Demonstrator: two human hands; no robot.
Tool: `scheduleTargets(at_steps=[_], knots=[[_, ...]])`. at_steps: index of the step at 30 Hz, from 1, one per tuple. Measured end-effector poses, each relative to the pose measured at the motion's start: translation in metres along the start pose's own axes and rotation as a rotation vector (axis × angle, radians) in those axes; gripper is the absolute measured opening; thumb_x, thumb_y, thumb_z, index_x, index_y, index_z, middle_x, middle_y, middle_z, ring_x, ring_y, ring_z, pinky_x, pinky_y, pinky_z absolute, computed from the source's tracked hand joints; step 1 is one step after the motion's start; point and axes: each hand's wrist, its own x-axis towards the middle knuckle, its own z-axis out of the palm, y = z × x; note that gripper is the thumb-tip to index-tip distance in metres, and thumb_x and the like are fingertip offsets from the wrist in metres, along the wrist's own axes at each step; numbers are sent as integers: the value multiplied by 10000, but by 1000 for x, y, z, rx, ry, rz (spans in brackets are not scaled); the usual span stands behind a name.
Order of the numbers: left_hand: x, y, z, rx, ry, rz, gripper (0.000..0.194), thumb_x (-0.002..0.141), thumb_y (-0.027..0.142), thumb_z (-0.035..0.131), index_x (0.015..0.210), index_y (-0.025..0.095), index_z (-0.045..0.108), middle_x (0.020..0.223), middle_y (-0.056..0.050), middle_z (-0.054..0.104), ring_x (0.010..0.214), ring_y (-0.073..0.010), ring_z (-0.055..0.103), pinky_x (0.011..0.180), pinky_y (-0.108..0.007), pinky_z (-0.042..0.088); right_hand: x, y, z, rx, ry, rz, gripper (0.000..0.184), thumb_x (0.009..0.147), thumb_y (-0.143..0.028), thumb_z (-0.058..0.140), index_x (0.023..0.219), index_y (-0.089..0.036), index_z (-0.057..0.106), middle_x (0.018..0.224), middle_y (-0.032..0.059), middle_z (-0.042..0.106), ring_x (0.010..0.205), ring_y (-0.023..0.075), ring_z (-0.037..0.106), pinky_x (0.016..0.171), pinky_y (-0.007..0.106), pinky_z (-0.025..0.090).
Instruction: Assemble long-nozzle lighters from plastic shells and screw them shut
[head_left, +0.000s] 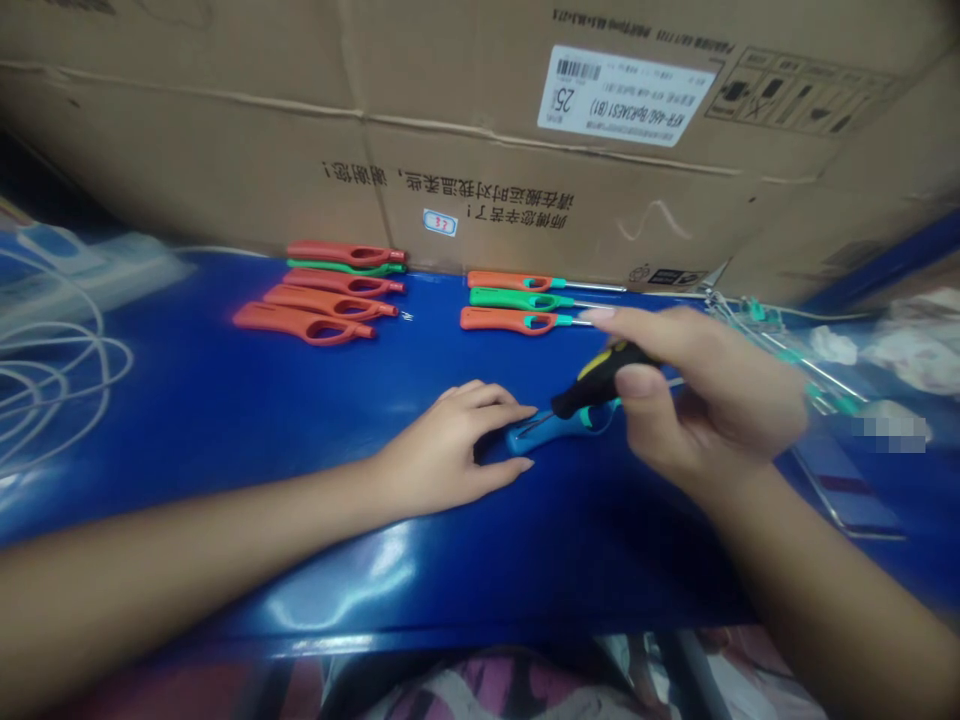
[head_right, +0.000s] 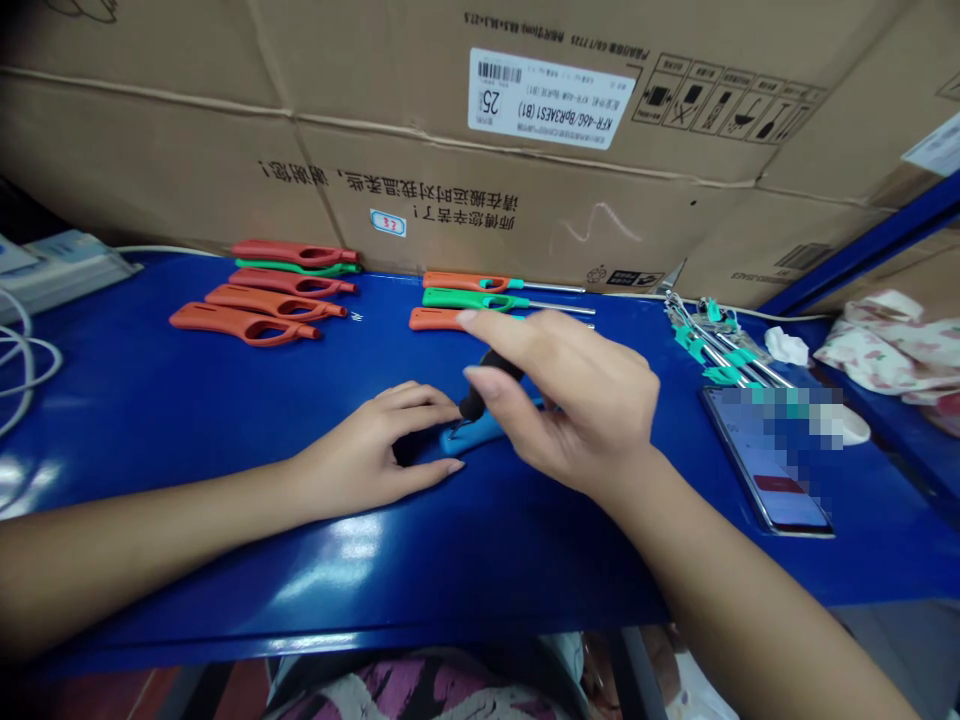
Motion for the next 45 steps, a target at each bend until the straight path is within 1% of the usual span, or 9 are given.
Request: scheduleTargets(at_steps=[8,12,18,22,27,32,37,41,45], knots=[[1,0,0,-24,-11,19,373,927,296,675,1285,195,651,1214,-82,692,1133,-233,622,1025,-425,476,2,6,2,1,51,-36,325,916,-330,697,1237,-276,693,932,32,758,635,167,648,584,319,561],[1,0,-1,-28,-15,10,368,925,293,681,1277,190,657,1195,-78,697,1117,-229,622,1017,-425,477,4,6,-1,120,-36,16,376,1025,-282,487,1381,-296,608,1114,52,749,592,143,640,581,326,571],[1,-1,0,-25,-4,16,350,922,304,688,1254,199,660,1213,-75,691,1120,-234,617,1011,-428,473,8,1,-5,58,29,-75,258,919,-317,695,1172,-279,732,929,39,757,716,191,679,602,316,564],[1,-1,0,-23,-10,8,345,923,302,686,1255,209,665,1190,-72,697,1106,-230,623,1013,-424,476,9,-1,-6,143,-88,26,349,1021,-272,492,1333,-303,644,1074,46,735,790,192,697,653,346,581],[1,0,0,-24,-8,8,353,922,307,684,1262,217,659,1215,-72,690,1131,-237,618,1017,-426,474,9,3,-5,95,-10,-18,278,910,-338,707,1183,-285,722,931,28,745,653,164,626,589,325,550],[1,0,0,-19,-12,13,346,926,308,681,1250,188,665,1181,-79,692,1112,-232,626,1031,-428,470,3,6,0,262,-150,83,414,1033,-314,474,1443,-315,531,1181,54,724,653,149,651,571,324,583],[0,-1,1,10,16,21,350,913,308,695,1249,213,668,1177,-74,693,1103,-237,625,1006,-424,488,4,-1,2,99,35,-48,323,878,-241,738,1195,-289,697,980,38,761,804,211,697,650,340,607],[0,-1,1,-2,3,18,355,921,316,688,1258,211,659,1174,-72,692,1099,-230,628,1012,-425,485,5,-6,2,126,-50,18,404,984,-213,540,1377,-288,596,1200,60,725,996,242,704,783,403,628],[0,-2,2,19,4,22,362,923,324,689,1265,210,655,1215,-78,687,1140,-244,621,1028,-430,471,5,-5,3,142,-55,3,369,949,-278,641,1318,-288,628,1045,46,753,806,204,707,646,340,617]])
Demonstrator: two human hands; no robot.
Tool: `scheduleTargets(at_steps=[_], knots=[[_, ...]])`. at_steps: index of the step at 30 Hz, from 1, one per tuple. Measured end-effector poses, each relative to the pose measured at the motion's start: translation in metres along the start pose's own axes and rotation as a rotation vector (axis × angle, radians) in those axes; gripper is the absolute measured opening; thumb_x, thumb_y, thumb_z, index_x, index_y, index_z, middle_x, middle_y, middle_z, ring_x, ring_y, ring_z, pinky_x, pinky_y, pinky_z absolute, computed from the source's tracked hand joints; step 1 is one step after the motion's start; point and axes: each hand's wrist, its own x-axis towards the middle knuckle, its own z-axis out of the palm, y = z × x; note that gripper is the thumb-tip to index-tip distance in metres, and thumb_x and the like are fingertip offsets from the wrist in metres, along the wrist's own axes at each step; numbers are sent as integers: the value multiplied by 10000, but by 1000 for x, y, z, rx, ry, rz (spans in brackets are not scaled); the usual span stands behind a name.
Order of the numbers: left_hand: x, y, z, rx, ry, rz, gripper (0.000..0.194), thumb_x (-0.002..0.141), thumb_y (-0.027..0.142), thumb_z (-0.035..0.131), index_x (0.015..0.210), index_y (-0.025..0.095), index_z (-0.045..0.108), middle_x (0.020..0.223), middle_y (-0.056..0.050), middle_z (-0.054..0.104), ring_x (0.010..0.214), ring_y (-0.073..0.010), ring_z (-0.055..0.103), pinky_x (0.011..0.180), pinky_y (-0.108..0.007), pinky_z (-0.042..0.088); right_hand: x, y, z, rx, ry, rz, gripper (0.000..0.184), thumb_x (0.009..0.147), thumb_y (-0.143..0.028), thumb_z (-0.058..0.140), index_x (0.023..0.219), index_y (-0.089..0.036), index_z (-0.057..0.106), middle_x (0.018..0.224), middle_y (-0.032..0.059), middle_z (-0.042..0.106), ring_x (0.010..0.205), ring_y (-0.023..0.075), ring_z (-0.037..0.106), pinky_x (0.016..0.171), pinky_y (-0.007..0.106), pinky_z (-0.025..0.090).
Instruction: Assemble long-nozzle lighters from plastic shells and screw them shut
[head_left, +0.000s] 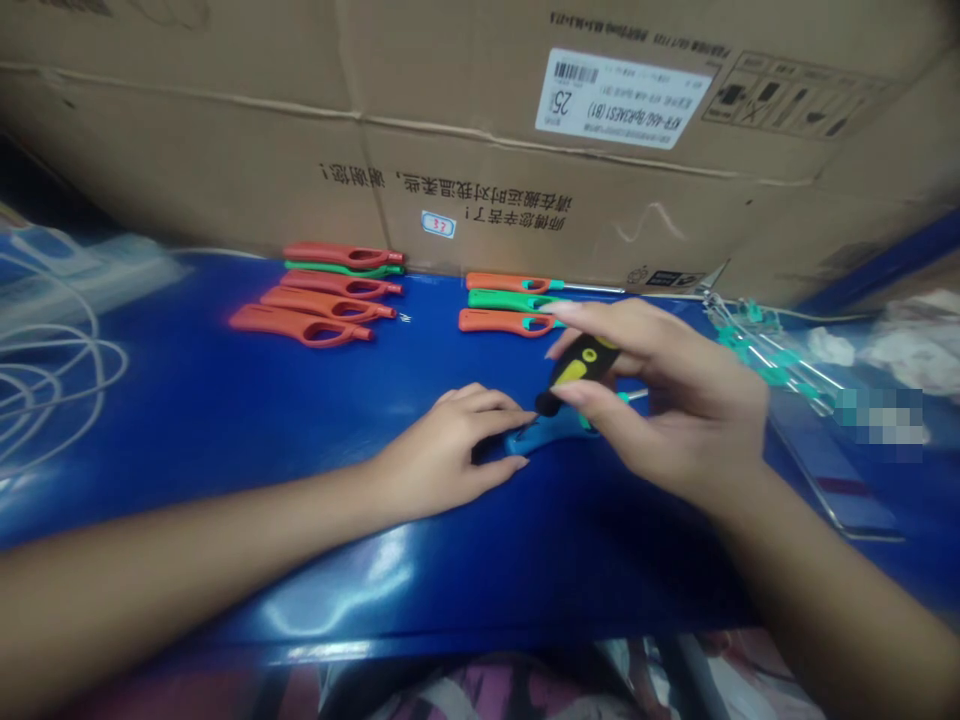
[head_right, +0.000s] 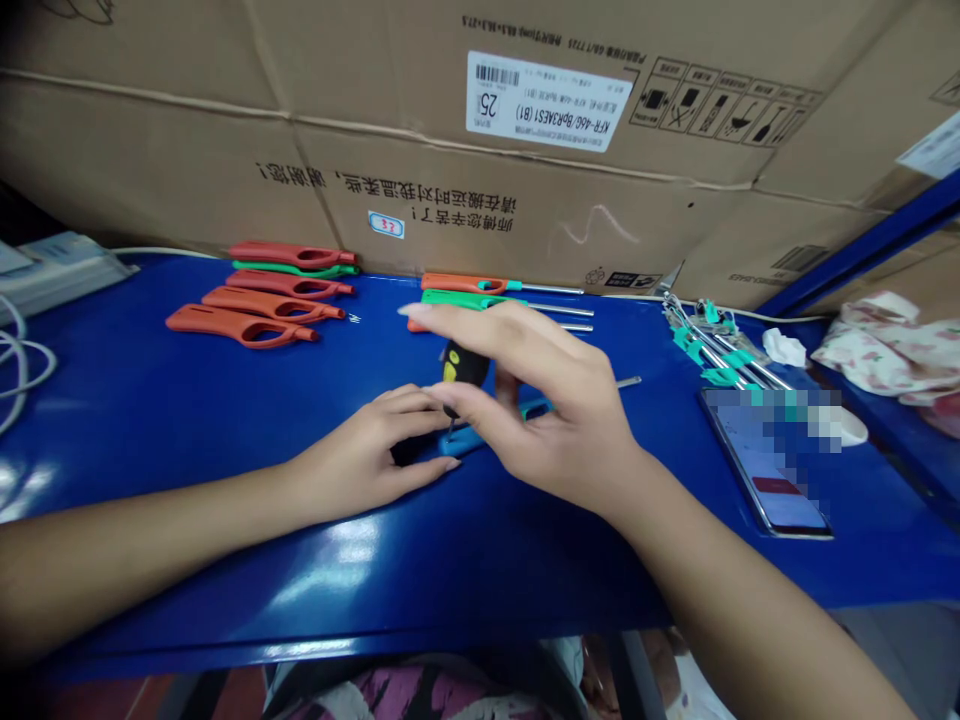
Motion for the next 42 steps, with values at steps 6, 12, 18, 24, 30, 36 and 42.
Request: scheduleTargets(at_steps=[6,12,18,24,30,36,42], knots=[[0,0,0,-2,-5,-1,358,924,329,694,1259,205,658,1195,-73,687,1124,-234,627,1019,-417,473,-2,-1,-3,-11,-14,10,337,1017,-255,494,1324,-282,630,1131,66,743,903,218,719,705,366,618],[0,-1,0,5,-1,6,369,927,326,692,1273,205,647,1224,-81,682,1140,-242,620,1016,-427,470,0,0,-1,-110,50,-56,270,931,-280,680,1201,-298,690,1055,29,770,789,195,720,674,315,605],[1,1,-2,-23,-41,-9,382,937,314,683,1295,185,645,1206,-76,676,1134,-227,612,1020,-424,463,-2,9,1,151,-91,148,397,1021,-231,497,1414,-280,530,1226,52,701,932,189,721,691,289,622],[0,0,-1,-24,-41,-8,389,938,322,684,1301,188,643,1209,-72,672,1146,-227,605,1027,-419,456,-3,12,-1,29,-15,106,378,937,-321,671,1311,-281,629,1164,48,718,717,160,688,626,308,618],[0,0,0,-7,-18,-3,366,927,311,700,1269,189,658,1181,-78,680,1115,-234,609,1005,-422,465,-6,4,-1,58,-16,25,497,950,-284,645,1428,-319,516,1158,43,721,685,158,676,554,301,588],[1,-1,0,-9,-23,1,371,932,320,695,1276,188,649,1191,-75,671,1121,-228,603,1011,-415,462,-2,4,1,-28,-30,-143,330,977,-182,553,1302,-214,597,1157,74,721,993,217,688,793,359,611],[0,-1,0,-28,-25,-3,383,932,327,696,1287,195,642,1190,-68,673,1126,-227,603,1019,-421,454,-2,10,2,136,22,50,312,895,-212,711,1200,-258,660,1046,61,697,789,185,656,565,298,579]])
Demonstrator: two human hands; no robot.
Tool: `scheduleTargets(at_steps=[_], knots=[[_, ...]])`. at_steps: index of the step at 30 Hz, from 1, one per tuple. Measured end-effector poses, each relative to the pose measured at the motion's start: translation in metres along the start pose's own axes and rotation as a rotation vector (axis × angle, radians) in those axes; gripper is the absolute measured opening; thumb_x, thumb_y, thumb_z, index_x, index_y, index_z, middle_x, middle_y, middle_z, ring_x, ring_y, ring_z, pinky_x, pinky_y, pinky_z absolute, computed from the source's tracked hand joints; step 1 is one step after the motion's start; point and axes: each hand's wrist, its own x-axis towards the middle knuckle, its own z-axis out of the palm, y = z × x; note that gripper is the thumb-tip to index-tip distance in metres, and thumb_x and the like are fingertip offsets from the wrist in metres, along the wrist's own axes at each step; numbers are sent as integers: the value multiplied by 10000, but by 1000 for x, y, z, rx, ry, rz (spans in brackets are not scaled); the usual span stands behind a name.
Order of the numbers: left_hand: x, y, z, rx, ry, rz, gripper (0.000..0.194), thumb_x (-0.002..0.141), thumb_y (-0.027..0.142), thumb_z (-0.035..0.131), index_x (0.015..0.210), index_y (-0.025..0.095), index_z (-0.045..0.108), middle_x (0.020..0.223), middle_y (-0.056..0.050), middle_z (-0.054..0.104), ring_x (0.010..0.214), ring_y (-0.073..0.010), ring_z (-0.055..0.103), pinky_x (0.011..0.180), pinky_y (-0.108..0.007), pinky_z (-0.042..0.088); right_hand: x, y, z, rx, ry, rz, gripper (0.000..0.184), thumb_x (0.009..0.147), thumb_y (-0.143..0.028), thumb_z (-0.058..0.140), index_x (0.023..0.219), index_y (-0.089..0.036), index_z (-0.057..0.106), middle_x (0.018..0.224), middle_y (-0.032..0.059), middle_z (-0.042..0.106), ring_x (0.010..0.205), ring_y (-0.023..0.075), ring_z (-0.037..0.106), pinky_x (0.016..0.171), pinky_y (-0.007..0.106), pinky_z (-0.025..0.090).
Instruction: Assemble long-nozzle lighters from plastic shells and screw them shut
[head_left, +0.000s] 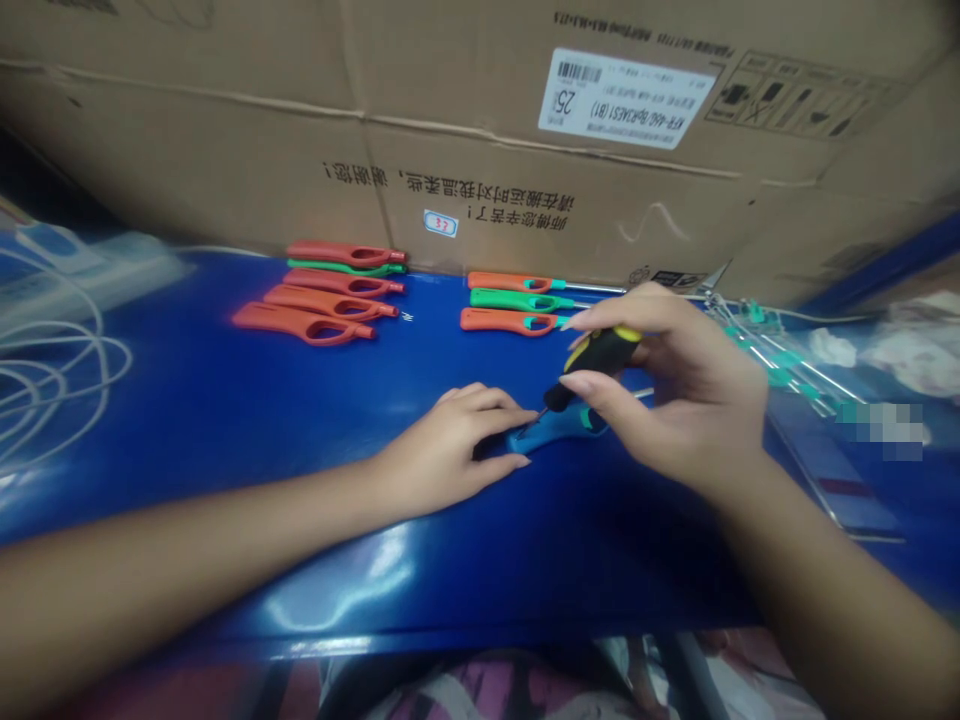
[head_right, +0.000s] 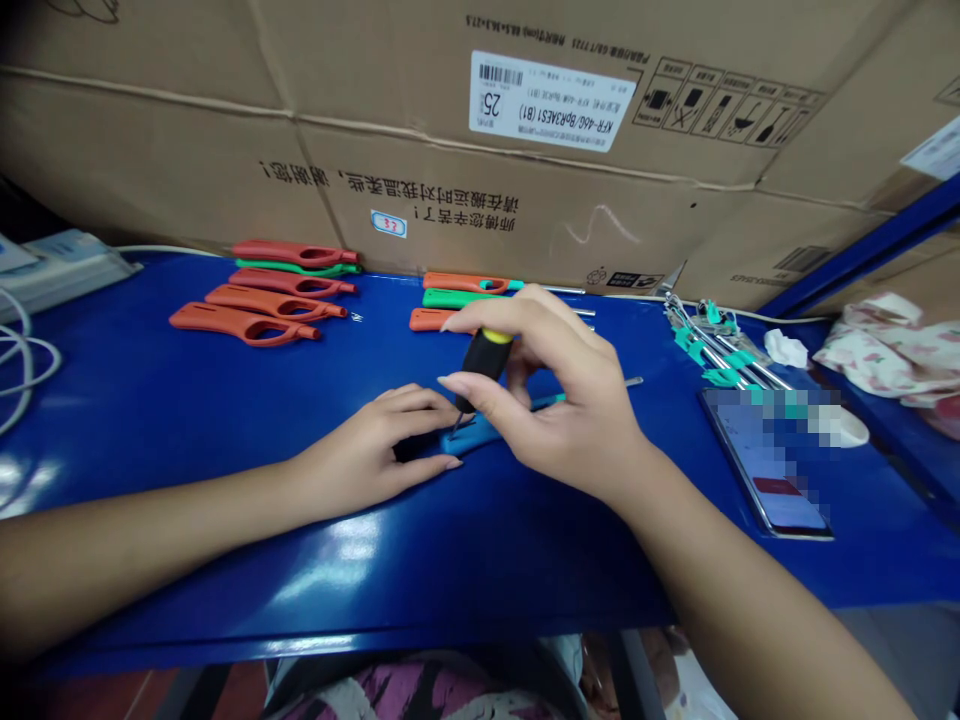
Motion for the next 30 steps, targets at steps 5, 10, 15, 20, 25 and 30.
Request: scheduleTargets(at_steps=[5,10,15,20,25,30], knots=[[0,1,-1,-7,1,0,379,932,311,698,1284,182,642,1162,-67,676,1101,-221,608,1005,-412,462,1,-3,0,0,-60,78,382,995,-229,551,1370,-294,582,1175,66,678,670,141,630,524,295,566],[0,-1,-1,0,1,6,386,933,321,693,1295,199,640,1190,-69,674,1129,-230,607,1014,-414,460,-1,-9,2,-25,-1,96,367,924,-277,686,1287,-307,641,1069,44,691,678,150,622,487,281,532],[0,0,-1,3,3,-2,370,931,322,696,1278,200,650,1176,-71,675,1114,-230,611,1008,-413,463,0,-10,0,-103,-32,-4,342,979,-247,589,1318,-256,627,1078,80,691,771,183,643,575,316,572],[0,0,-2,-5,-2,-6,379,931,320,696,1288,202,647,1157,-69,677,1103,-226,607,996,-407,464,-1,-6,2,154,-36,176,267,956,-304,643,1223,-294,662,1068,39,680,691,142,633,523,276,571],[1,0,-1,-13,-9,-14,386,931,320,695,1295,203,645,1175,-66,677,1117,-226,608,1011,-412,456,-1,-1,3,68,29,137,302,958,-310,636,1257,-288,674,1120,68,654,664,130,610,535,278,578],[0,0,-1,-10,-8,-7,376,933,321,692,1284,193,647,1172,-70,675,1118,-230,607,1013,-410,451,0,-1,4,175,-79,143,380,989,-281,582,1368,-310,586,1065,48,701,674,142,640,482,256,551]])
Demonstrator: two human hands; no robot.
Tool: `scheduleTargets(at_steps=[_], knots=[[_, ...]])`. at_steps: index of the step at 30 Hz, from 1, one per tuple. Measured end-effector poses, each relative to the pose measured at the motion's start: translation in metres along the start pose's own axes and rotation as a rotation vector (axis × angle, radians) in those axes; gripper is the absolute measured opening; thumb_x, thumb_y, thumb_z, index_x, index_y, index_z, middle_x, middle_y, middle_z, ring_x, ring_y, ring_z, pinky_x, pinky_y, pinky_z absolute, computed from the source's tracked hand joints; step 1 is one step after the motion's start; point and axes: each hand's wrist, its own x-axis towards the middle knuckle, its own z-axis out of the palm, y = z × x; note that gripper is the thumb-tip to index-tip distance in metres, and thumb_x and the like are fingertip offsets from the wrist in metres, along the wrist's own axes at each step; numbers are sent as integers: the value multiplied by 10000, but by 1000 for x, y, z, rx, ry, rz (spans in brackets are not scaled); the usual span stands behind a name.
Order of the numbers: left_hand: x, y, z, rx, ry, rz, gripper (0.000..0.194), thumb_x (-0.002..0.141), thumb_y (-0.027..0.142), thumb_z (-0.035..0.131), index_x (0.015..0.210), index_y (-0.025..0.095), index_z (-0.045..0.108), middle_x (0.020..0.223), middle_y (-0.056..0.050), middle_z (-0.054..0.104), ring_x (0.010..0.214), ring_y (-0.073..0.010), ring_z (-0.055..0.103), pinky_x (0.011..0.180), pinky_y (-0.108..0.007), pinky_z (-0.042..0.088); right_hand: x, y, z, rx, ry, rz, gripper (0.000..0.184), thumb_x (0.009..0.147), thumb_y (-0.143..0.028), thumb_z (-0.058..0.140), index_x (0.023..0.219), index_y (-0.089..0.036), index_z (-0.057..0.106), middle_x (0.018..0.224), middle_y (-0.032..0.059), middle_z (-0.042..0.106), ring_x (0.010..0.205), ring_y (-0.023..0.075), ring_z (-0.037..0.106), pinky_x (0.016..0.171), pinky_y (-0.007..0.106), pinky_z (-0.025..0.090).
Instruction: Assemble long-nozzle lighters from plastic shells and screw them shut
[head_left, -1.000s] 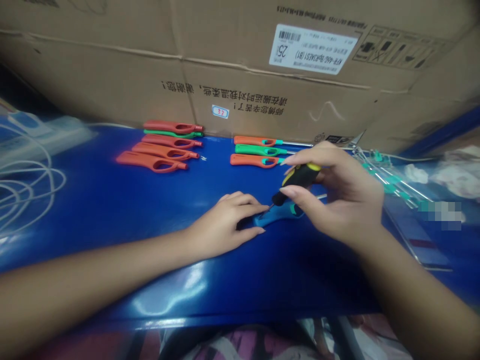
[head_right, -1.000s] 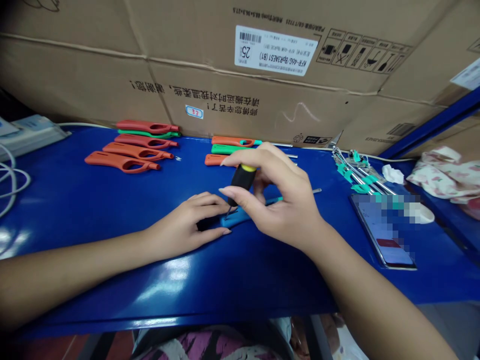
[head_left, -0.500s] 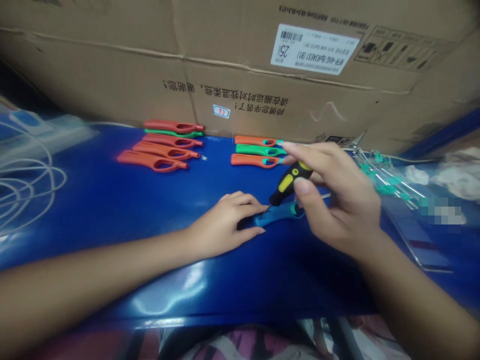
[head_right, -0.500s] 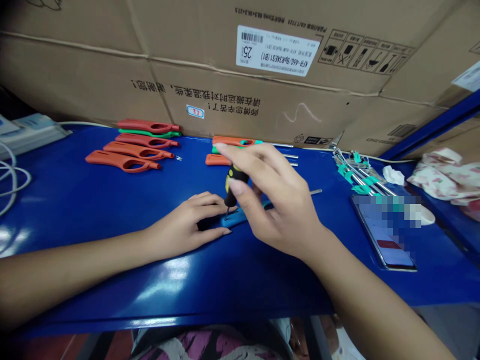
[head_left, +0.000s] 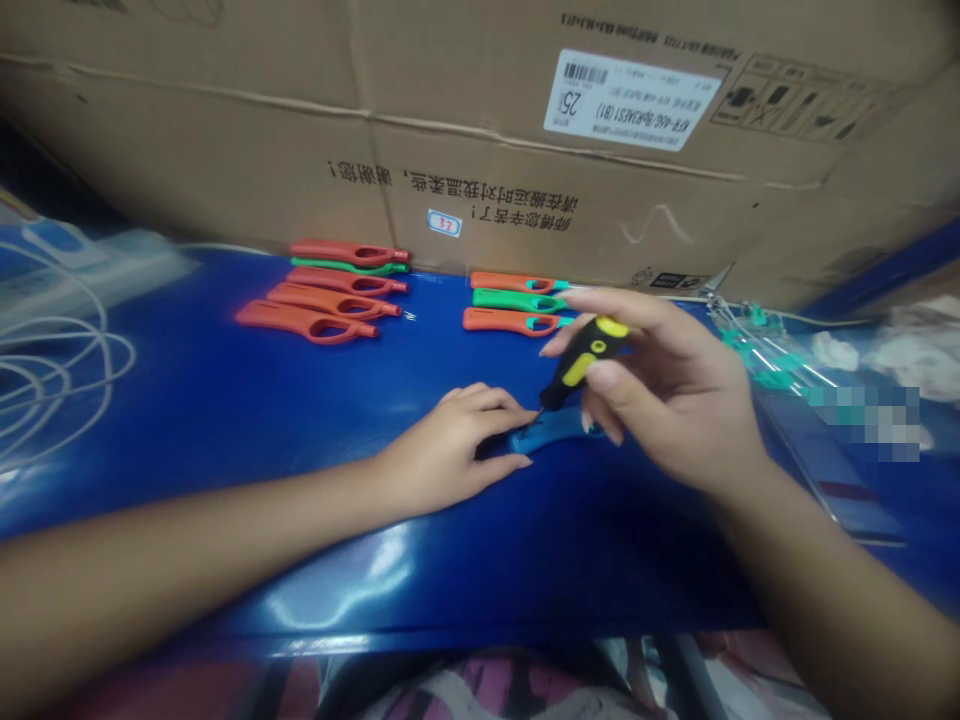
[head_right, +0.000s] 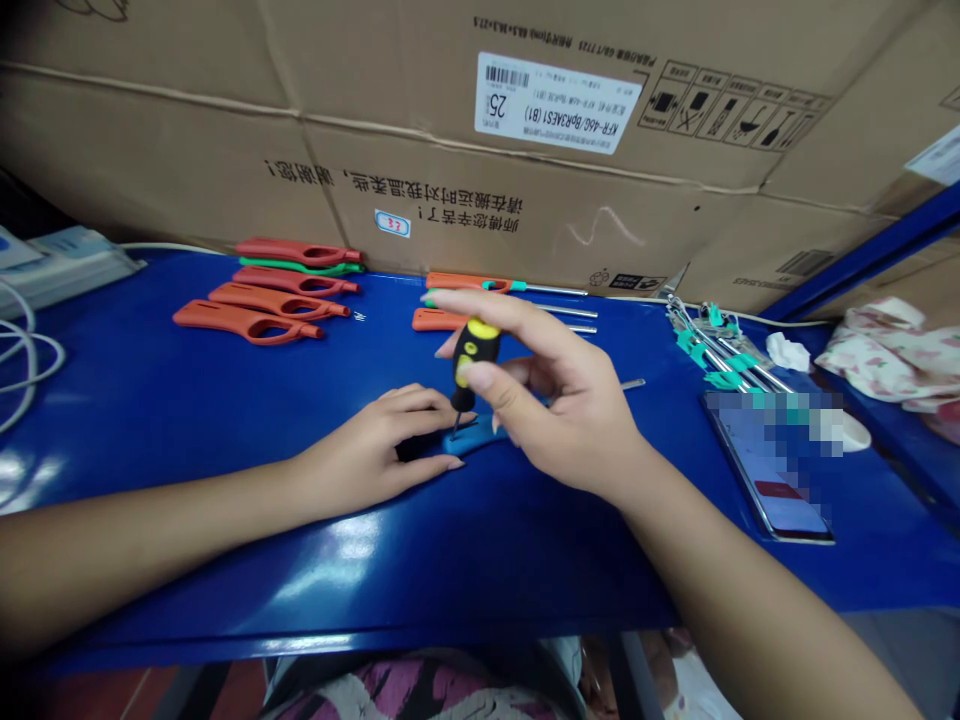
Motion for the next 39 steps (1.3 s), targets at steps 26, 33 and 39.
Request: scheduleTargets(at_steps=[26,33,39], knots=[[1,1,0,0,14,-4,365,931,329,695,1276,218,655,1152,-71,684,1103,-230,619,1015,-423,475,-1,-5,-5,-285,95,-164,377,934,-257,660,1307,-307,655,1070,39,738,674,162,607,559,315,560],[0,1,1,-3,19,-6,367,929,333,697,1271,206,658,1167,-77,680,1124,-235,615,1023,-427,471,-2,-1,-6,-152,73,-112,343,896,-273,717,1235,-305,683,1062,42,716,740,174,641,520,293,550],[1,2,0,-6,3,-11,370,933,345,690,1278,215,662,1134,-77,683,1089,-232,621,1005,-439,489,-2,-3,-8,-145,-31,-93,428,1014,-242,500,1436,-298,545,1193,79,692,846,193,671,593,323,587]])
